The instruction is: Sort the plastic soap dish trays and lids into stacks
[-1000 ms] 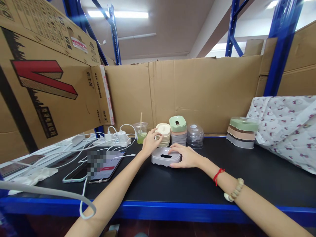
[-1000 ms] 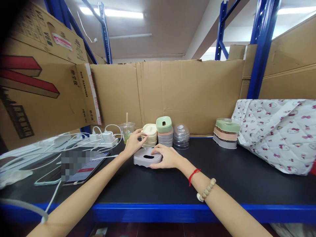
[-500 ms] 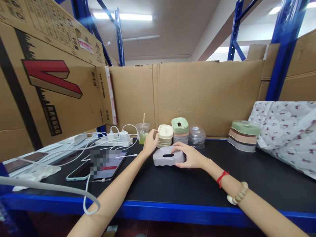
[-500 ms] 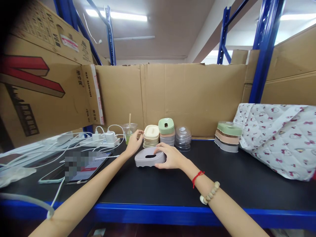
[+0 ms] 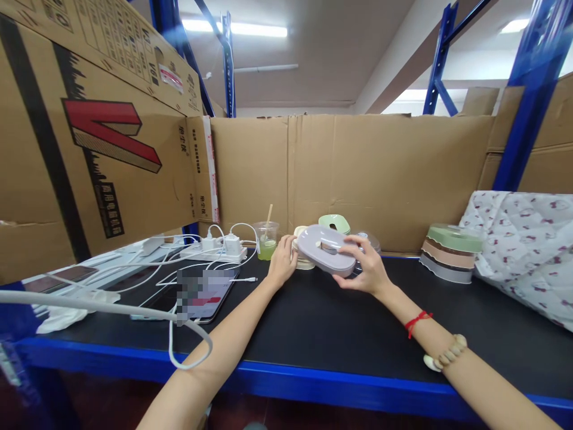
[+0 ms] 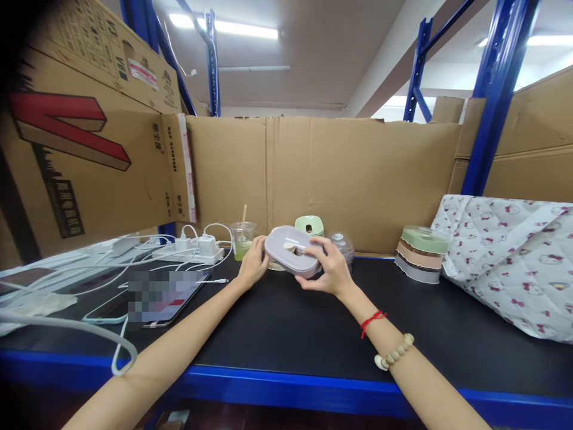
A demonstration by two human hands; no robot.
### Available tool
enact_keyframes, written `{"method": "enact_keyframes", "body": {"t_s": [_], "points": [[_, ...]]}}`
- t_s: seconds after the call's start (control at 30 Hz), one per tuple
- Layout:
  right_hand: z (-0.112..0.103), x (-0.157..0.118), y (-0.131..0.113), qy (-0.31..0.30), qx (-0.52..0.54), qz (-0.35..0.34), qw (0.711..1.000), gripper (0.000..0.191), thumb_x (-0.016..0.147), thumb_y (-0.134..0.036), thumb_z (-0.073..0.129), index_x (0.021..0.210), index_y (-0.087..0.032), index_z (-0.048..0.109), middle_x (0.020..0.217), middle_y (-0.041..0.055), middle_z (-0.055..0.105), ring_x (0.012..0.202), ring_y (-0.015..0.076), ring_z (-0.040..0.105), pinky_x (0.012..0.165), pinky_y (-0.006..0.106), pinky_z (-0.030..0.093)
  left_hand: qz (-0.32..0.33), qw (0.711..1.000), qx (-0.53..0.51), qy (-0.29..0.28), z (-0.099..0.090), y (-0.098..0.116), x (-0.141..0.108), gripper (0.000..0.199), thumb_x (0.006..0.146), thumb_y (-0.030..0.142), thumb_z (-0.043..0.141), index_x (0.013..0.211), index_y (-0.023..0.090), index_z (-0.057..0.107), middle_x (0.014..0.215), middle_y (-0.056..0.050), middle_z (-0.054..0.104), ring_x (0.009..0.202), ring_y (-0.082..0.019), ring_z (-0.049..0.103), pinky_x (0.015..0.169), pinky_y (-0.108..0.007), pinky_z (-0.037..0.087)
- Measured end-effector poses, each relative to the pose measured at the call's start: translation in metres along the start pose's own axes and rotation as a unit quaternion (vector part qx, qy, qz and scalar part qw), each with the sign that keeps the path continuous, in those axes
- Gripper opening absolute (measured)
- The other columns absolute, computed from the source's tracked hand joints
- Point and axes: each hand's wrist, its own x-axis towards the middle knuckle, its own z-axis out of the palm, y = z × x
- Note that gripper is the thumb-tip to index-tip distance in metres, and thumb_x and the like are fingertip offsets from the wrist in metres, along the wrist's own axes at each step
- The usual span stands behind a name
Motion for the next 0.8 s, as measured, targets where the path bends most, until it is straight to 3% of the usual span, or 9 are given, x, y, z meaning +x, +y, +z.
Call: {"method": "enact_keyframes", "body": {"t_s": [0.1,0.2,0.37,0.47,0.6,0.8], "points": [[0.006,0.007,0.006,0.051,-0.097,0.065,0.992,0.031,0.072,-0.045,0.06,0.093,-0.022,0.059,0.109,0.0106,0.051,0.1,0.0251,0.052,0.082,0.041,0.044,0.021,1.0,0.021,-0.008,0.006,-0.003,-0.001,0.038,0.079,0.014,0.039,0.117,0.015,0.046,0.119,-0.013,0.053,0.111,-0.02,0.053,0.095,-0.035,0.044],[0.018,0.017,0.013,0.059,-0.14,0.16,0.975,0.031,0.075,-0.046,0.06,0.094,-0.022,0.061,0.115,0.0111,0.048,0.104,0.0262,0.049,0.083,0.042,0.041,0.025,0.999,0.027,-0.019,0.01,-0.005,-0.002,0.04,0.08,0.015,0.039,0.119,0.013,0.045,0.122,-0.015,0.052,0.115,-0.021,0.051,0.098,-0.036,0.043],[0.041,0.039,0.017,-0.026,-0.143,0.329,0.933,0.031,0.066,-0.041,0.071,0.089,-0.02,0.064,0.106,0.0105,0.05,0.091,0.0259,0.051,0.08,0.042,0.039,0.007,1.0,0.017,-0.019,0.011,-0.003,-0.002,0.037,0.08,0.017,0.039,0.115,0.014,0.049,0.124,-0.014,0.051,0.118,-0.021,0.05,0.099,-0.036,0.042],[0.049,0.047,0.016,-0.066,-0.143,0.396,0.905,0.029,0.066,-0.038,0.072,0.087,-0.019,0.065,0.102,0.0105,0.051,0.089,0.0263,0.05,0.08,0.043,0.038,-0.018,0.999,0.011,-0.024,0.01,0.0,-0.001,0.035,0.079,0.017,0.04,0.112,0.014,0.051,0.123,-0.014,0.052,0.113,-0.021,0.053,0.097,-0.035,0.045],[0.054,0.043,0.021,-0.058,-0.13,0.4,0.905,0.033,0.07,-0.039,0.068,0.096,-0.02,0.063,0.105,0.0116,0.051,0.096,0.0289,0.049,0.083,0.047,0.037,-0.026,0.999,0.004,-0.02,0.011,0.001,-0.001,0.034,0.078,0.016,0.042,0.11,0.017,0.053,0.121,-0.011,0.052,0.112,-0.02,0.054,0.094,-0.034,0.047],[0.056,0.024,0.034,-0.019,-0.062,0.348,0.935,0.059,0.072,-0.047,0.059,0.123,-0.019,0.047,0.121,0.0158,0.042,0.112,0.032,0.047,0.088,0.05,0.04,0.003,1.0,0.026,-0.015,0.013,-0.004,-0.001,0.036,0.077,0.016,0.044,0.112,0.018,0.053,0.121,-0.011,0.053,0.113,-0.02,0.053,0.094,-0.036,0.046]]}}
